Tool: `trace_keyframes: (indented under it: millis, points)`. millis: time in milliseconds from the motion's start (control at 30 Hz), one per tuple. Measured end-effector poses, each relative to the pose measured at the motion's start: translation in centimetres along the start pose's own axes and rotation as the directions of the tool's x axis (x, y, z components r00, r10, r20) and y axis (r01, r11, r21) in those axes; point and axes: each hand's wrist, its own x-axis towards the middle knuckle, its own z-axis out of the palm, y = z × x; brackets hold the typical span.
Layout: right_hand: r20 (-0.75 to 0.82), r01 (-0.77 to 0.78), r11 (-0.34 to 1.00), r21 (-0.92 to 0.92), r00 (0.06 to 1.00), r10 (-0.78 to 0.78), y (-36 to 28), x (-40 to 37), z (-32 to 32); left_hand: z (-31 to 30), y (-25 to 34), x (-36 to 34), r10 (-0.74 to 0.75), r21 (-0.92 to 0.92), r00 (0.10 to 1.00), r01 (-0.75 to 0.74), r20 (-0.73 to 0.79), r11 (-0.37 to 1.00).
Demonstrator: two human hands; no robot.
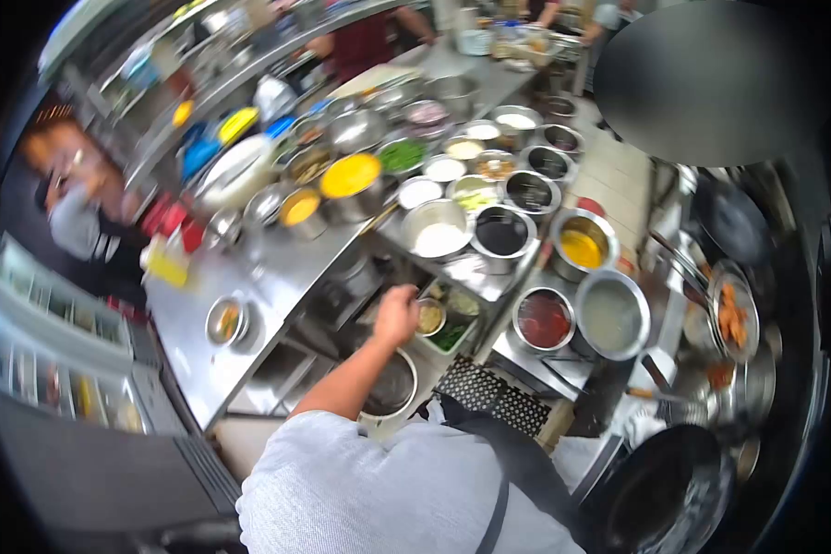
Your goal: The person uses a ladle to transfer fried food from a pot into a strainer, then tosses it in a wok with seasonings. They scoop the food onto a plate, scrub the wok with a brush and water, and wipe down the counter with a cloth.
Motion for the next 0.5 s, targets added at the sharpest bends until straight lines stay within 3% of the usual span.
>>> trace_keyframes:
  millis: [33, 100, 133, 167, 200, 233, 267, 300, 333, 367, 433, 500]
  points:
    - [0.001, -0.027, 0.999, 0.044, 1.0, 0.027, -1.2, 0.1, -0.7, -3.1, -1.9, -0.2, -0.118, 0.01, 0.987, 0.12, -0.114, 0.993]
    - [0.01, -0.053, 0.994, 0.1, 0.999, 0.052, -4.8, 0.7, -1.0, -9.7, -7.8, -0.2, -0.18, 0.106, 0.934, 0.222, -0.308, 0.969]
    - [0.014, -0.055, 0.991, 0.12, 0.998, 0.053, -6.3, 1.0, -0.8, -13.7, -8.8, -0.4, -0.38, 0.127, 0.85, 0.45, -0.363, 0.884]
    - [0.022, -0.055, 0.99, 0.131, 0.998, 0.052, -7.7, 1.1, -0.5, -15.8, -14.5, -1.2, -0.303, 0.121, 0.745, 0.455, -0.594, 0.882]
    - [0.032, -0.049, 0.99, 0.133, 0.998, 0.045, -9.1, 1.2, 0.1, -19.3, -19.9, -2.7, -0.343, 0.224, 0.649, 0.629, -0.679, 0.745]
    - [0.042, -0.043, 0.99, 0.131, 0.998, 0.038, -10.3, 1.1, 0.5, -22.7, -21.3, -3.7, -0.252, 0.275, 0.515, 0.739, -0.82, 0.615]
    - [0.05, -0.037, 0.99, 0.135, 0.998, 0.031, -10.9, 1.0, 1.0, -26.1, -24.0, -5.8, -0.295, 0.255, 0.463, 0.803, -0.836, 0.539]
    - [0.055, -0.03, 0.991, 0.128, 0.998, 0.023, -12.0, 0.6, 1.6, -28.3, -24.5, -6.0, -0.442, 0.016, 0.164, 0.947, -0.882, 0.321]
    - [0.066, -0.024, 0.992, 0.12, 0.998, 0.016, -13.1, 0.3, 2.0, -30.1, -25.1, -6.5, -0.574, -0.03, 0.05, 0.991, -0.817, 0.128]
    - [0.077, -0.02, 0.993, 0.114, 0.997, 0.011, -13.7, -0.2, 2.4, -31.2, -25.6, -7.4, -0.654, 0.018, 0.039, 0.999, -0.756, 0.039]
    - [0.098, -0.005, 0.996, 0.093, 0.995, -0.005, -14.7, -1.0, 3.0, -32.8, -30.5, -9.6, -0.799, 0.187, 0.164, 0.98, -0.578, 0.066]
    - [0.115, 0.014, 0.998, 0.061, 0.993, -0.021, -14.8, -1.8, 3.4, -34.0, -31.0, -9.2, -0.752, 0.182, 0.197, 0.978, -0.629, 0.104]
